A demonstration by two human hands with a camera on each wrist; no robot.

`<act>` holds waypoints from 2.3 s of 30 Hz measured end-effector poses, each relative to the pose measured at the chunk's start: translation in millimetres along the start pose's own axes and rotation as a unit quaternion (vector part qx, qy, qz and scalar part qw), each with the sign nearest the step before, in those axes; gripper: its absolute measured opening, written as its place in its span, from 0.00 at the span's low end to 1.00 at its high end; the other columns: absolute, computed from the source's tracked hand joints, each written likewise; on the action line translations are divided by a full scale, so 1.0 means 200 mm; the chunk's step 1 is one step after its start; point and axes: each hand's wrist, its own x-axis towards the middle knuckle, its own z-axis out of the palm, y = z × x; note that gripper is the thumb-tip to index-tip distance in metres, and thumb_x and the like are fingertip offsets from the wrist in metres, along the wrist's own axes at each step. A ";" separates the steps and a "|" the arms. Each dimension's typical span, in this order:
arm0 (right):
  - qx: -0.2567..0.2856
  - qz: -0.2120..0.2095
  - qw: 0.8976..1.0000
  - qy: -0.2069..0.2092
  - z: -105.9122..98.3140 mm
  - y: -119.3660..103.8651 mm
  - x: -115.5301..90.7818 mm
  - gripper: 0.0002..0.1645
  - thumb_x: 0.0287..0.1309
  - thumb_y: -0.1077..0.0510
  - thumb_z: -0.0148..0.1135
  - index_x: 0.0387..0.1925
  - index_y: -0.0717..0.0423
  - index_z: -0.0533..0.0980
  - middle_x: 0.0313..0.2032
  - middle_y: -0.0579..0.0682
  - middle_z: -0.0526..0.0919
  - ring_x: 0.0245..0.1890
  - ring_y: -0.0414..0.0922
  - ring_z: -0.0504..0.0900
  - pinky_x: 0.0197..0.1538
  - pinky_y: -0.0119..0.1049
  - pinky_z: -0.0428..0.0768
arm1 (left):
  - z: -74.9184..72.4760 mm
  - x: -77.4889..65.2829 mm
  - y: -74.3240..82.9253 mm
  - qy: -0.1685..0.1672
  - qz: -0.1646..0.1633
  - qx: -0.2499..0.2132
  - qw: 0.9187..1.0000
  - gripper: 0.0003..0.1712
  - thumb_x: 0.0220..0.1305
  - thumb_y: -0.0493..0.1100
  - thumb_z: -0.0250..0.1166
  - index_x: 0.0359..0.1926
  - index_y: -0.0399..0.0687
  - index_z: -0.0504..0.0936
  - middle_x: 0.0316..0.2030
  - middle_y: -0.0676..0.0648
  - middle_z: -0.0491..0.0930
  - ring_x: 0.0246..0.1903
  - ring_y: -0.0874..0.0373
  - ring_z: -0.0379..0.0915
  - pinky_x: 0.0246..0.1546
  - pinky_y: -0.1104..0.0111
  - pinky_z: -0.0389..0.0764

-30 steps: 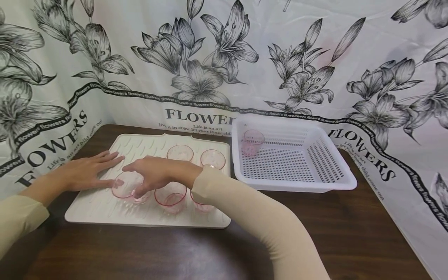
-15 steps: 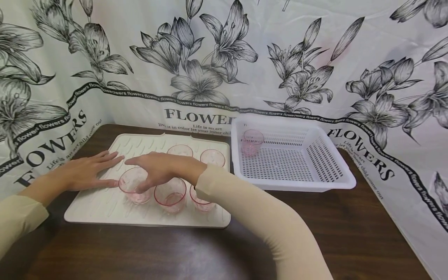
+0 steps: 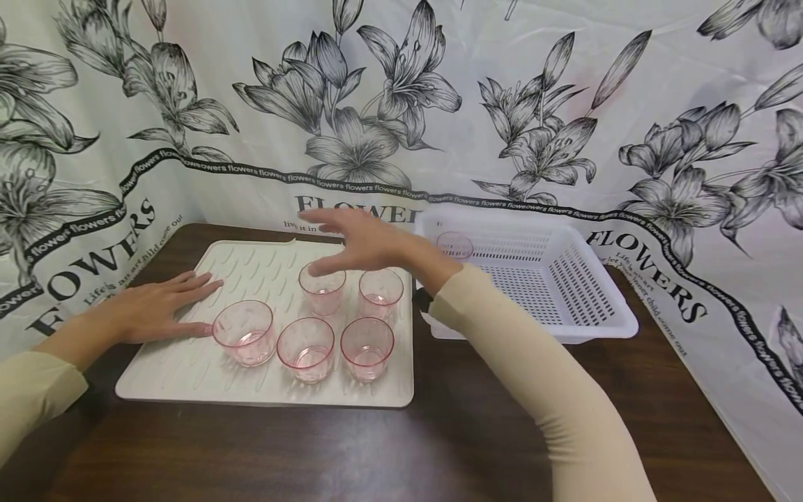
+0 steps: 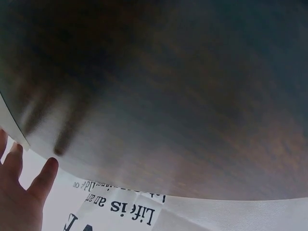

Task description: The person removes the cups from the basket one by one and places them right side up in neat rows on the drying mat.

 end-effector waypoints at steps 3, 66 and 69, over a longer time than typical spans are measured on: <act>0.021 0.017 0.999 0.039 -0.10 0.08 -0.09 0.51 0.59 0.46 0.71 0.77 0.49 0.56 0.75 0.47 0.61 0.71 0.43 0.65 0.71 0.43 0.62 | 0.00 0.00 0.00 0.001 0.000 0.002 1.000 0.57 0.58 0.80 0.53 0.75 0.47 0.60 0.74 0.35 0.57 0.71 0.31 0.51 0.57 0.33 0.64; 0.113 0.276 0.952 0.063 -0.13 0.93 -0.56 0.50 0.59 0.59 0.71 0.75 0.65 0.54 0.74 0.66 0.56 0.71 0.64 0.60 0.68 0.57 0.63 | 0.01 -0.01 -0.01 0.007 0.008 -0.006 1.000 0.56 0.59 0.79 0.54 0.76 0.48 0.59 0.74 0.37 0.57 0.72 0.32 0.51 0.59 0.33 0.62; 0.114 0.275 0.952 0.070 -0.13 0.93 -0.57 0.47 0.60 0.61 0.69 0.74 0.66 0.55 0.73 0.67 0.57 0.71 0.65 0.60 0.68 0.58 0.63 | 0.02 -0.01 -0.01 0.007 0.008 -0.005 1.000 0.56 0.59 0.79 0.54 0.76 0.49 0.59 0.74 0.37 0.57 0.72 0.32 0.51 0.59 0.33 0.62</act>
